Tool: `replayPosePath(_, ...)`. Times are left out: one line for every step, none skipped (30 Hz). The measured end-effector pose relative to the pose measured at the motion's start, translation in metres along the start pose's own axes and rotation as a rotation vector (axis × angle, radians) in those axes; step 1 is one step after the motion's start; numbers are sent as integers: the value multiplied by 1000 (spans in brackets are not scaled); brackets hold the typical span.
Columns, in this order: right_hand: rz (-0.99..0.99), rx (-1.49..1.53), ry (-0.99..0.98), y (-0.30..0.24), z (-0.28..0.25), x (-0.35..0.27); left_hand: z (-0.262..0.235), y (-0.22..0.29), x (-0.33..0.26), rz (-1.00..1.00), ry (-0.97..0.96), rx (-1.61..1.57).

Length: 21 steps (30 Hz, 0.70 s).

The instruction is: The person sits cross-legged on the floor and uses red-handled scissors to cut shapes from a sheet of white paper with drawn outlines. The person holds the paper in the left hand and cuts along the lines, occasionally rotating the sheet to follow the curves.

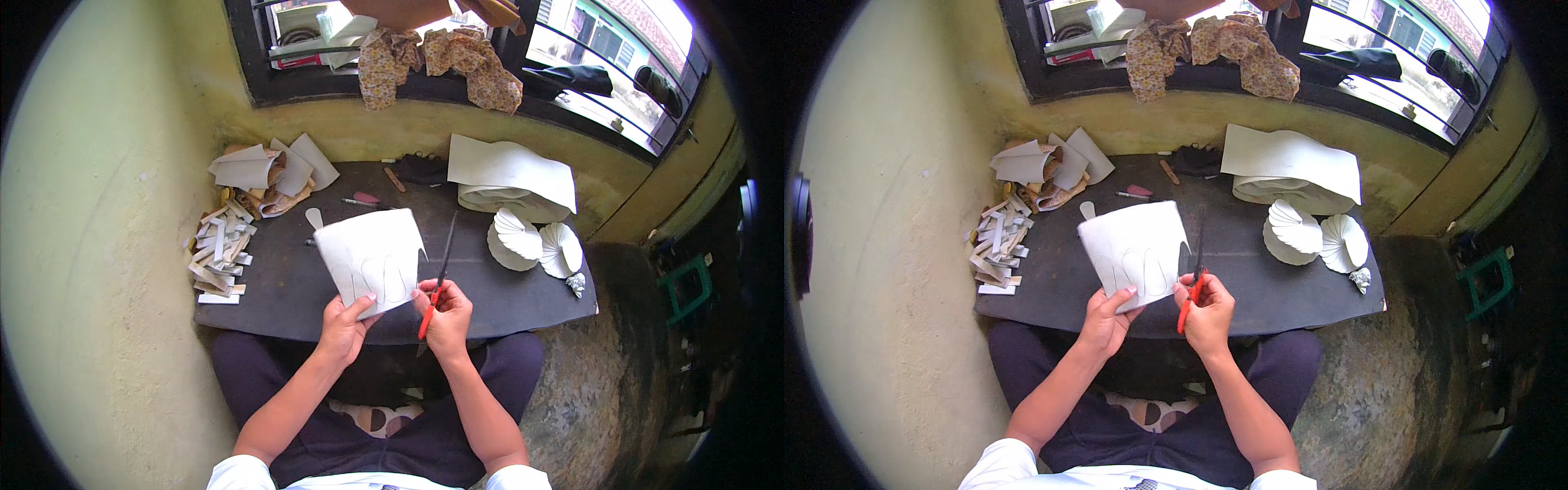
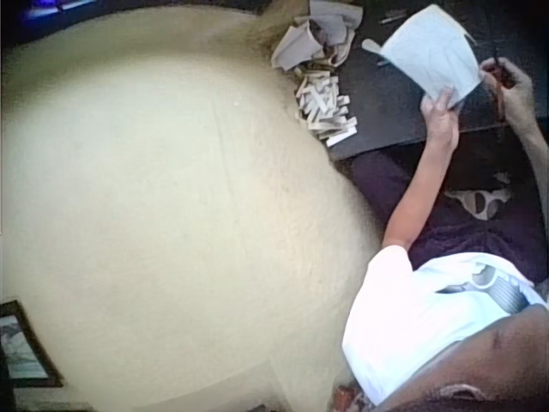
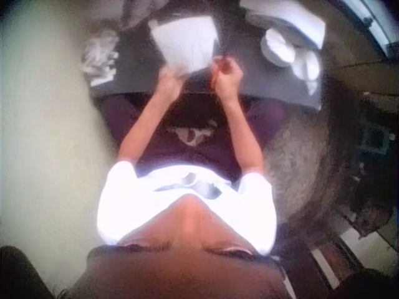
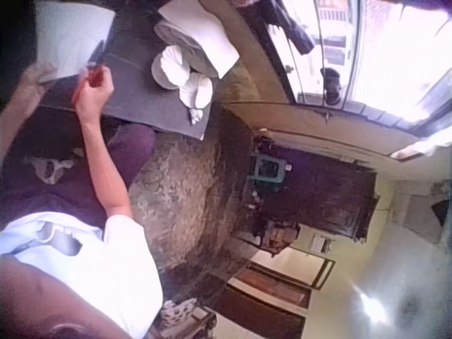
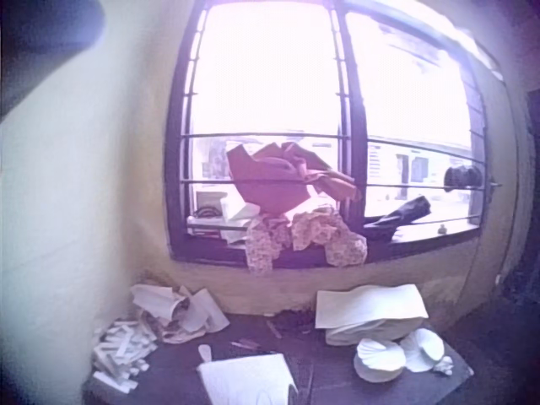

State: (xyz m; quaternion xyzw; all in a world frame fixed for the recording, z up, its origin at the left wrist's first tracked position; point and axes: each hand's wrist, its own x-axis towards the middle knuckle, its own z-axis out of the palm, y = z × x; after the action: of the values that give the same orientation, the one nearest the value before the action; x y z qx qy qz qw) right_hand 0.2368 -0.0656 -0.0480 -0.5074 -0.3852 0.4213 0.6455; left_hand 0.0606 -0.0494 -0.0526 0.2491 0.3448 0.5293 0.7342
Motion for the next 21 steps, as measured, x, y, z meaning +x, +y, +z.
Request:
replayPosePath(-18, -10, 17, 0, -1, 1, 1, 3, -1, 10, -33, 51)
replayPosePath(-28, 26, 24, -2, -2, 2, 2, 5, -1, 19, -66, 101)
replayPosePath(-38, 62, 29, -4, -3, 4, 4, 8, -2, 28, -99, 152)
replayPosePath(-49, 98, 35, -5, -3, 4, 8, 11, -4, -3, -76, 123)
replayPosePath(-37, 94, 23, -5, -4, 4, 11, 12, -7, -6, -84, 130)
replayPosePath(-25, 91, 11, -5, -4, 4, 15, 12, -8, -10, -92, 136)
replayPosePath(-14, 87, -1, -5, -4, 4, 17, 12, -9, -13, -99, 143)
replayPosePath(-28, 121, 6, -5, -2, 3, 16, 9, -7, -21, -102, 136)
replayPosePath(-43, 155, 13, -5, 2, 1, 15, 8, -8, -27, -95, 94)
replayPosePath(-57, 189, 20, -5, 4, 0, 16, 7, -9, -32, -88, 52)
replayPosePath(-52, 205, 29, -5, 5, -1, 19, 8, -10, -37, -81, 9)
replayPosePath(-47, 222, 37, -5, 6, -1, 21, 8, -11, -24, -59, -6)
replayPosePath(-42, 239, 46, -4, 7, -2, 19, 8, -10, -10, -58, 17)
replayPosePath(-17, 205, 32, -4, 6, -3, 16, 7, -8, 4, -58, 39)
replayPosePath(7, 171, 18, -3, 5, -3, 14, 7, -7, 18, -59, 61)
replayPosePath(32, 137, 4, -2, 4, -4, 13, 8, -6, 16, -60, 84)
replayPosePath(48, 127, -9, -1, 4, -5, 11, 10, -5, 13, -58, 108)
replayPosePath(63, 118, -22, -1, 5, -7, 10, 10, -5, 9, -57, 132)
replayPosePath(79, 108, -35, 0, 5, -7, 10, 10, -4, 21, -40, 145)
replayPosePath(49, 94, -27, 1, 8, -8, 8, 9, -3, 35, -22, 157)
replayPosePath(53, 69, -23, 0, 9, -9, 7, 8, -2, 49, -4, 170)
